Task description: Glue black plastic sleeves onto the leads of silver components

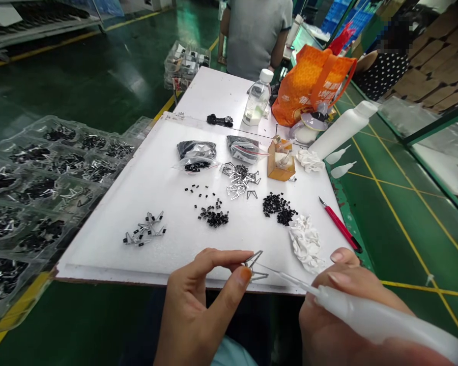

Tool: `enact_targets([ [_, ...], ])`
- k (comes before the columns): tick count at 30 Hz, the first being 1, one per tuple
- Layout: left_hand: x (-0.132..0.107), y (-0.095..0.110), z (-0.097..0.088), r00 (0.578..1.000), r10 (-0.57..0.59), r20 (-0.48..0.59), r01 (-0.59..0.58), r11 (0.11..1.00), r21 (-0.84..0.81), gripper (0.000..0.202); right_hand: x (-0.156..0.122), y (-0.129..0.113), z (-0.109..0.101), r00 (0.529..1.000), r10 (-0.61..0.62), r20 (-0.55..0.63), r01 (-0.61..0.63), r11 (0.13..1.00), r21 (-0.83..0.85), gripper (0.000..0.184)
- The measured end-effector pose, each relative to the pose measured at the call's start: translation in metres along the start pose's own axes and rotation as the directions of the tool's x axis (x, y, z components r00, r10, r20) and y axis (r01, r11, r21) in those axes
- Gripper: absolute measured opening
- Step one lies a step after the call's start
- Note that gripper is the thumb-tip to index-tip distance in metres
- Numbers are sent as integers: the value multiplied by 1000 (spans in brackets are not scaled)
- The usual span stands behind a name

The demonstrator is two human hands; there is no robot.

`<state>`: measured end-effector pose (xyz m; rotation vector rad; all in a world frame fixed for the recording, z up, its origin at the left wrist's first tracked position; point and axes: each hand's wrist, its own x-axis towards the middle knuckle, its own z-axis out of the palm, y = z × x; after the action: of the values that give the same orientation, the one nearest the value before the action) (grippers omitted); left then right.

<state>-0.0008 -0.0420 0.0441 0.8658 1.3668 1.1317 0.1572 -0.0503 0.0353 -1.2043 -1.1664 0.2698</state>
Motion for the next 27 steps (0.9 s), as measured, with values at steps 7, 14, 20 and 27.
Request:
enact_targets([
  [7, 0, 0, 3, 1000, 13, -18, -13, 1000, -28, 10, 0, 3, -3, 995, 100, -31, -100, 995, -8, 53],
  [14, -1, 3, 3, 1000, 4, -16, -4, 1000, -28, 12, 0, 4, -13, 983, 179, 41, -181, 983, 43, 57],
  [20, -2, 5, 6, 998, -49, -50, 45, 996, -76, 9, -1, 1, -10, 981, 193, 5, -192, 978, 85, 51],
  [27, -4, 10, 8, 995, -87, -52, 83, 993, -79, 9, 12, 13, -8, 997, -44, 65, 31, 983, 181, 58],
])
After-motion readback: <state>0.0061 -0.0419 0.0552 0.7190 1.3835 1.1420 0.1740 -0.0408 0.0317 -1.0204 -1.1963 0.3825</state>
